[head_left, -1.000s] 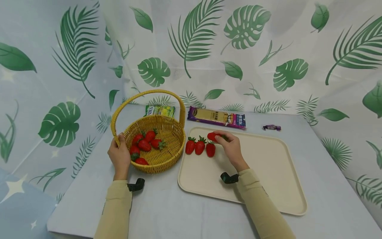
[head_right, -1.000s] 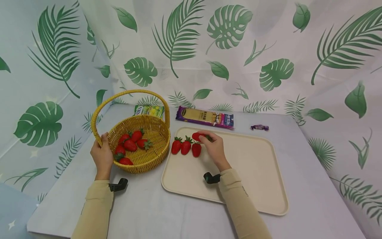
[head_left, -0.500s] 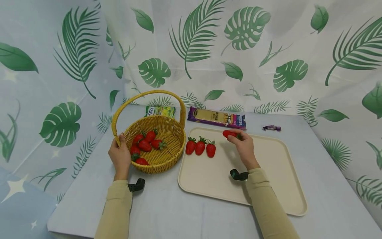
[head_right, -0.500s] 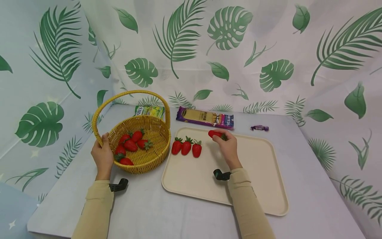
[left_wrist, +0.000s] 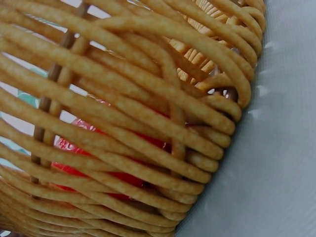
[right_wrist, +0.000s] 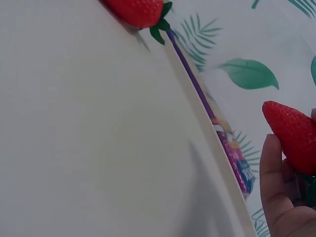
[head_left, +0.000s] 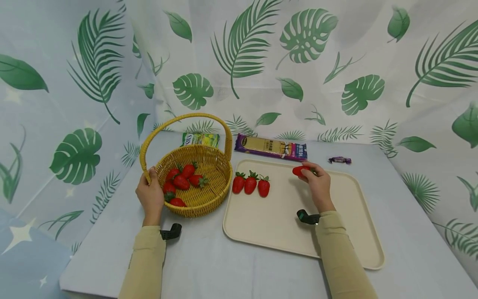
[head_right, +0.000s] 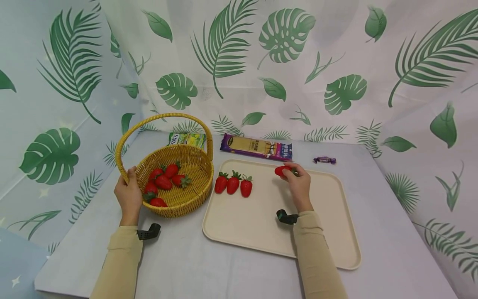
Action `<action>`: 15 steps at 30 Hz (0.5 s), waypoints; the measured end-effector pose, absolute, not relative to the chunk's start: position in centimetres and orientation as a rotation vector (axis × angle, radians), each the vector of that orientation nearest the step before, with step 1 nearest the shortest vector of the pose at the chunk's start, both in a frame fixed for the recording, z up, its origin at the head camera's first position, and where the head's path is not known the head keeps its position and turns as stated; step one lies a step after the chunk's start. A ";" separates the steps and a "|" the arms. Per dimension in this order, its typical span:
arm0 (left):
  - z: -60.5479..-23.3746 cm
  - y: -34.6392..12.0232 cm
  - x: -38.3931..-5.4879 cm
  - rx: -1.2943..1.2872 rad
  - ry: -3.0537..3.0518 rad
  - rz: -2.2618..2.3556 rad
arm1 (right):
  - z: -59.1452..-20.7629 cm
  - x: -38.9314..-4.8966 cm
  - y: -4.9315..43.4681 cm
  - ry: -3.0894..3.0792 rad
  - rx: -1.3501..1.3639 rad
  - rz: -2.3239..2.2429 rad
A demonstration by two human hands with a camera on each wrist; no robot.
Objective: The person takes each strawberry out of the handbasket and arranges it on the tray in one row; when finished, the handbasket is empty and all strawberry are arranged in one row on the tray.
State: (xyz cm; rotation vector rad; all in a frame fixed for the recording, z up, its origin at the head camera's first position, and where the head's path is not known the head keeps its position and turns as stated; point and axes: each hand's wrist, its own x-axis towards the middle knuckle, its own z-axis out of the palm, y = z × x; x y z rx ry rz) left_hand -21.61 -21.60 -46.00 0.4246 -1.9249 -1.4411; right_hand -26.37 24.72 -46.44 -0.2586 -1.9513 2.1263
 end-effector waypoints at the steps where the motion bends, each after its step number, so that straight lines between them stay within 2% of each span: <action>1: -46.0 -21.6 -21.6 0.424 -1.926 -1.440 | -46.5 -26.4 24.8 -1.953 -0.267 2.134; 15: -46.1 -21.7 -21.6 0.427 -1.933 -1.429 | -46.6 -26.1 25.8 -2.431 -0.493 2.001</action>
